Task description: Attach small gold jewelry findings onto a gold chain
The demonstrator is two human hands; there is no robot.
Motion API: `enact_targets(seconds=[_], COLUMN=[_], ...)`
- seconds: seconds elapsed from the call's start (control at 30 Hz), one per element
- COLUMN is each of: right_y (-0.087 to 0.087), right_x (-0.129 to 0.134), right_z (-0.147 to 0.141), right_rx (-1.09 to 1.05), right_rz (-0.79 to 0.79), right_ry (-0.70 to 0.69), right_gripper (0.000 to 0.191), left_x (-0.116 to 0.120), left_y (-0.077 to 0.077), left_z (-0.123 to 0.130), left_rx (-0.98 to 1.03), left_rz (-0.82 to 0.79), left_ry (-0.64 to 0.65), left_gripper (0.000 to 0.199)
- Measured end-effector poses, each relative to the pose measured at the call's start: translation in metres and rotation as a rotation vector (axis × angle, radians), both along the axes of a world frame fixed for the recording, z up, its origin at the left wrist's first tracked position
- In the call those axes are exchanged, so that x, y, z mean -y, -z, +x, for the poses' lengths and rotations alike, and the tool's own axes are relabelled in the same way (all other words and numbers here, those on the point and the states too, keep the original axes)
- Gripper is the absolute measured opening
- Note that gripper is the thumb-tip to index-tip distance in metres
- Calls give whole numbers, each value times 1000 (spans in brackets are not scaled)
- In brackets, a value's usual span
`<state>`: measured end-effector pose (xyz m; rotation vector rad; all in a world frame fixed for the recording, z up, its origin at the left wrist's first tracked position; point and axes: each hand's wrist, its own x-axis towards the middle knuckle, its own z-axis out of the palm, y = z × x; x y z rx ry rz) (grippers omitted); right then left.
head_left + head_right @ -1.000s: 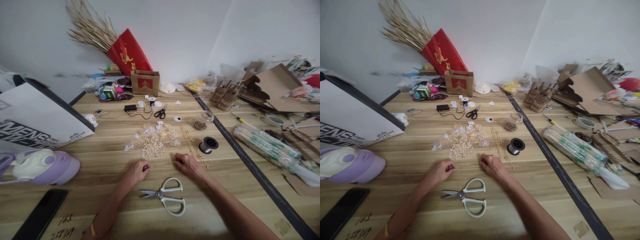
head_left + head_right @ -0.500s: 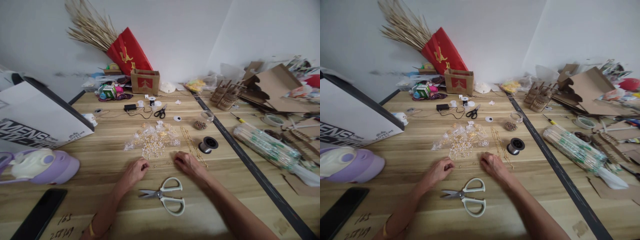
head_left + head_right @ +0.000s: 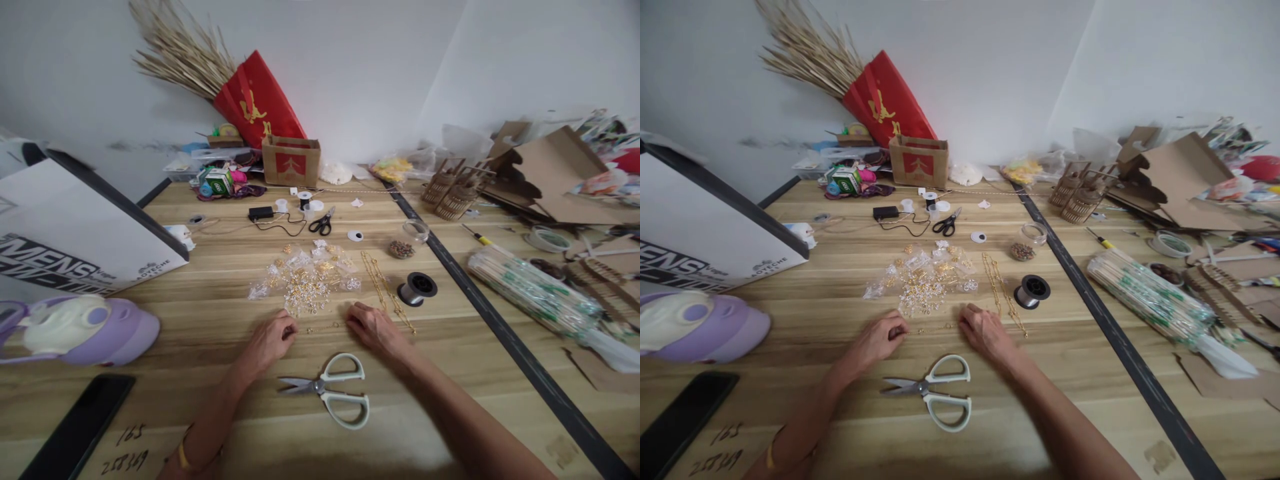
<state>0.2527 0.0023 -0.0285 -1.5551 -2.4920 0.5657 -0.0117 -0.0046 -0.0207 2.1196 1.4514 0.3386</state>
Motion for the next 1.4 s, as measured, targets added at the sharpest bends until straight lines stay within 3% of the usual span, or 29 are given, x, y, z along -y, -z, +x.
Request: enact_targets(seconds=[0.4, 0.9, 1.07, 1.4], right_y=[1, -14, -6, 5], right_x=[1, 4, 3, 3], right_z=[-1, -1, 0, -3], right_rx=[72, 0, -72, -97], right_rz=[20, 29, 44, 220], right_ry=[21, 51, 49, -16], right_gripper=[11, 11, 8, 14], left_x=[-3, 0, 1, 3], left_y=[6, -1, -6, -9], left_z=[-3, 0, 1, 11], left_rx=[72, -42, -66, -201], left_rz=[-65, -22, -46, -15], left_ry=[-53, 25, 30, 90], left_gripper=[11, 20, 20, 22])
